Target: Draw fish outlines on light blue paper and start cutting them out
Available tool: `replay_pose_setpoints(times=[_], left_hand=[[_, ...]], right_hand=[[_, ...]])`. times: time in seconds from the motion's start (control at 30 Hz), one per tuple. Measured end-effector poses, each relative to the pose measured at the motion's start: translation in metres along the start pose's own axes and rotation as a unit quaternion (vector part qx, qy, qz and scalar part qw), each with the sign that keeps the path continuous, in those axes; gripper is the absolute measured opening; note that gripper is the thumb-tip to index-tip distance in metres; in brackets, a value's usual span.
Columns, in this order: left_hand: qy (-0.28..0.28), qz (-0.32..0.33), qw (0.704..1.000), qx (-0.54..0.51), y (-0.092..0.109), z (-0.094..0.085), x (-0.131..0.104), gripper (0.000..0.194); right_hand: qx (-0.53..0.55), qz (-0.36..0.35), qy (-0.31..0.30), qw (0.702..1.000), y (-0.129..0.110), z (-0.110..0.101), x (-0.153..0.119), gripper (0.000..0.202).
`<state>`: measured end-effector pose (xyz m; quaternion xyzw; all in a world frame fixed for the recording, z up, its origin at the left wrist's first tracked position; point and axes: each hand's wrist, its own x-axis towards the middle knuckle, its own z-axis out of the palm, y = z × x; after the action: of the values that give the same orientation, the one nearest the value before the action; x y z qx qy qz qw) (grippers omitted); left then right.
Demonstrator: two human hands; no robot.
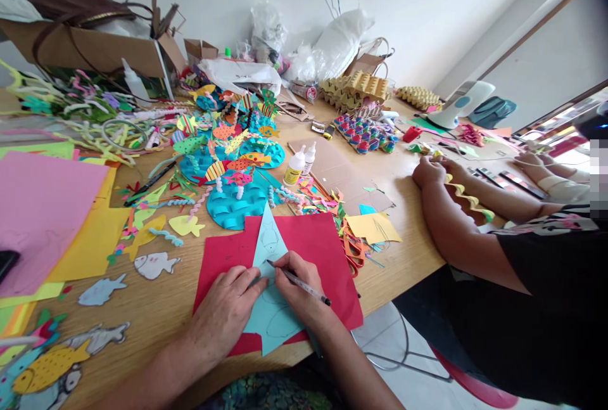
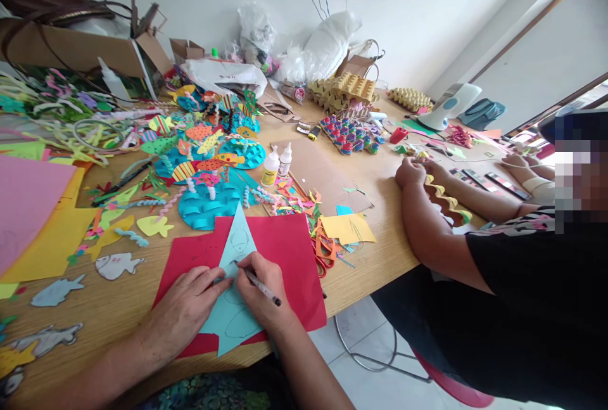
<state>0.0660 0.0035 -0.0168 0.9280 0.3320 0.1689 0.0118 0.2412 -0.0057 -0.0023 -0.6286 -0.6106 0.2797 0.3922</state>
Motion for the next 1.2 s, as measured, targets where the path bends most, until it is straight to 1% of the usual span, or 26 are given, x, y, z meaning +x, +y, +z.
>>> replay_pose_setpoints(times=[0.27, 0.63, 0.83, 1.03, 1.2], left_hand=[[-0.01, 0.001, 1.0, 0.004, 0.0004, -0.0032, 0.0009, 0.042], [-0.018, -0.006, 1.0, 0.004, -0.0001, -0.0013, 0.0003, 0.044], [-0.019, 0.004, 1.0, 0.002, -0.0004, -0.0034, 0.0015, 0.042], [-0.027, -0.002, 1.0, 0.004, -0.0004, -0.0038, 0.0012, 0.041], [-0.031, -0.004, 0.999, -0.002, -0.0009, -0.0037, 0.001, 0.04]], right_hand=[[0.011, 0.006, 0.003, 1.0, 0.0, 0.0003, -0.0008, 0.012], [0.028, 0.016, -0.002, 0.999, -0.001, -0.0002, -0.0006, 0.011], [0.017, 0.017, 0.011, 1.0, -0.0019, -0.0005, 0.0, 0.011], [0.002, 0.014, 0.007, 1.0, 0.0, 0.0009, -0.0006, 0.011], [0.015, 0.015, 0.005, 1.0, -0.0005, 0.0002, -0.0009, 0.011]])
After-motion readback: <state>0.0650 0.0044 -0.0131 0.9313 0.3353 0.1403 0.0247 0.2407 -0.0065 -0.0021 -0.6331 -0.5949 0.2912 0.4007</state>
